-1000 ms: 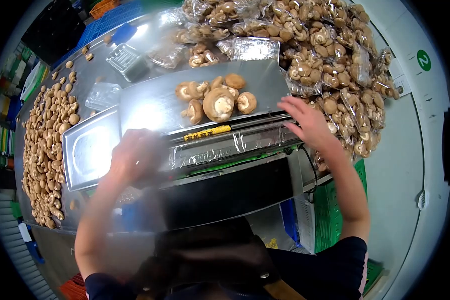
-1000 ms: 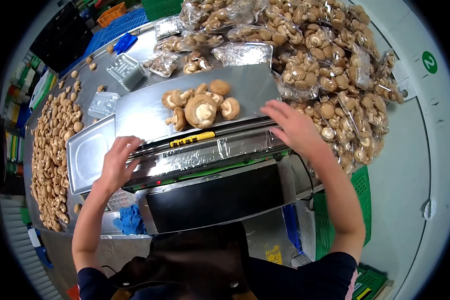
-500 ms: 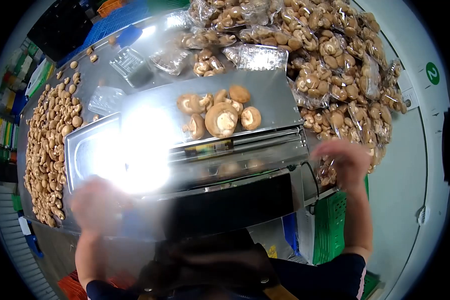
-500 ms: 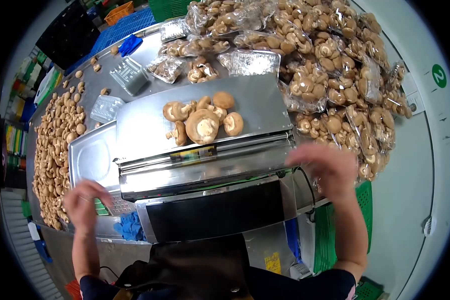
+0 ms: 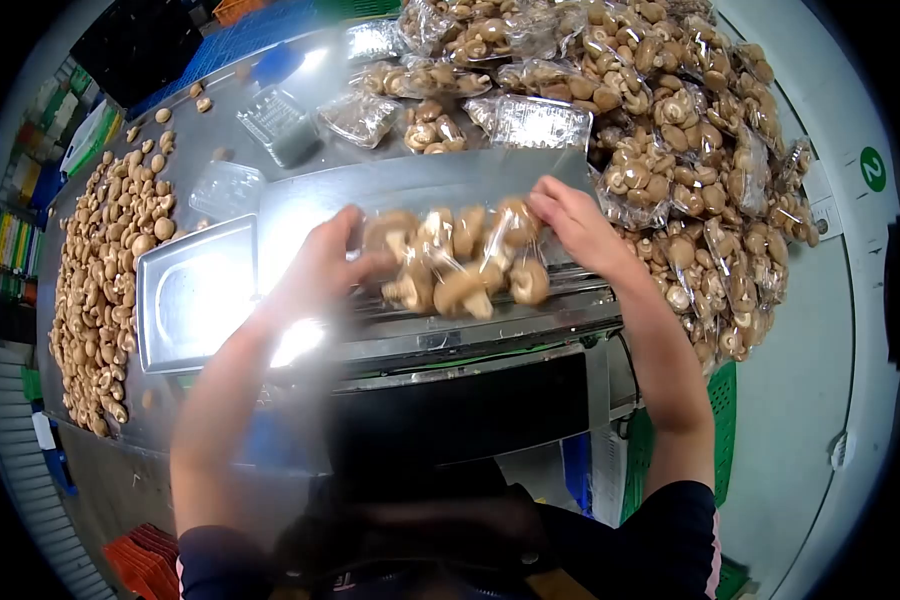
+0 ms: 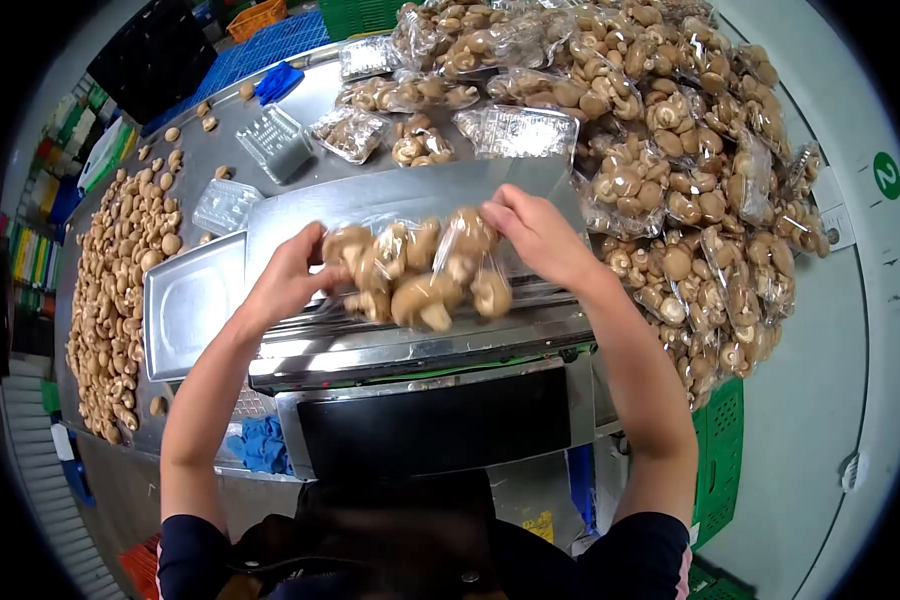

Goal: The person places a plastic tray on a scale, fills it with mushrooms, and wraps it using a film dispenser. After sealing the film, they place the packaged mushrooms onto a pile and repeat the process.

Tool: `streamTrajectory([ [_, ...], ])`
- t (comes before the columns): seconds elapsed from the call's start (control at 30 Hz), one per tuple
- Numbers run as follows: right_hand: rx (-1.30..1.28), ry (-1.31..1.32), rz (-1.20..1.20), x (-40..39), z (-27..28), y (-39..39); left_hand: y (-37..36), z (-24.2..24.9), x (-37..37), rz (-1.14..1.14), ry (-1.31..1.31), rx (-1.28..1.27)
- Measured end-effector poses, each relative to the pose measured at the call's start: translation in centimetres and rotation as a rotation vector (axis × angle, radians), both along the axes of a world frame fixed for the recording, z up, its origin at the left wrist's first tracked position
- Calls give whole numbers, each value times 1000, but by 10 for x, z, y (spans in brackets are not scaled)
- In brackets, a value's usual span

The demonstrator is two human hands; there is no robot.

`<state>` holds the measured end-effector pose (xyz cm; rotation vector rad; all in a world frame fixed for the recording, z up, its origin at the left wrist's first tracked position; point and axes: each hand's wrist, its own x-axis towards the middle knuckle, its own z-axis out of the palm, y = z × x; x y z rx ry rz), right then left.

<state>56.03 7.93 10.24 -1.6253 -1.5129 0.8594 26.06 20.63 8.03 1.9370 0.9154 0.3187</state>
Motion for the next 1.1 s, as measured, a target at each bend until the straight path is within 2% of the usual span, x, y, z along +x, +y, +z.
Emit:
streamTrajectory([
  [0.03,-21,33,4,-4,9,-16,-11,10,-6,-73,96,1],
  [0.1,-105,103,-18,-21,42,-50,-39,24,-24,-73,43,-133],
  [0.13,-169,143,-46,-33,55,-68,-61,50,-29,-119,-41,-249],
  [0.17,-124,174,-47,-37,48,-85,-78,57,-34,-82,-37,-425],
  [0.23,-297,280,-79,-58,52,-117,-112,72,-44,41,-19,-761],
  [0.3,-426,306,-128,-69,18,-140,-137,26,-61,83,-16,-715],
  [0.33,-477,278,-182,-74,-13,-152,-146,13,-63,121,2,-842],
  [0.47,-163,71,-412,-110,-86,-186,-178,-52,-78,209,67,-161],
  [0.5,-119,33,-465,-117,-96,-189,-185,-62,-76,327,-4,-112],
  [0.53,-58,22,-523,-125,-103,-189,-189,-64,-78,358,62,-53],
  [0.57,-104,60,-581,-132,-105,-190,-192,-64,-80,389,127,6],
  [0.6,-105,12,-595,-137,-105,-191,-192,-84,-87,345,23,352],
  [0.67,-99,-29,-624,-140,-101,-189,-194,-91,-97,461,49,467],
  [0.73,-90,-25,-627,-141,-97,-190,-189,-92,-106,440,73,616],
  [0.83,-109,-40,-617,-139,-91,-198,-189,-70,-117,438,246,568],
  [0.87,-131,-42,-597,-139,-89,-202,-191,-71,-125,433,196,531],
  [0.93,-227,-15,-557,-142,-73,-213,-196,-38,-136,499,69,254],
  [1.0,-367,43,-523,-146,-66,-227,-199,-38,-173,591,84,17],
  [1.1,-557,166,-493,-162,-88,-261,-219,-58,-227,436,404,78],
])
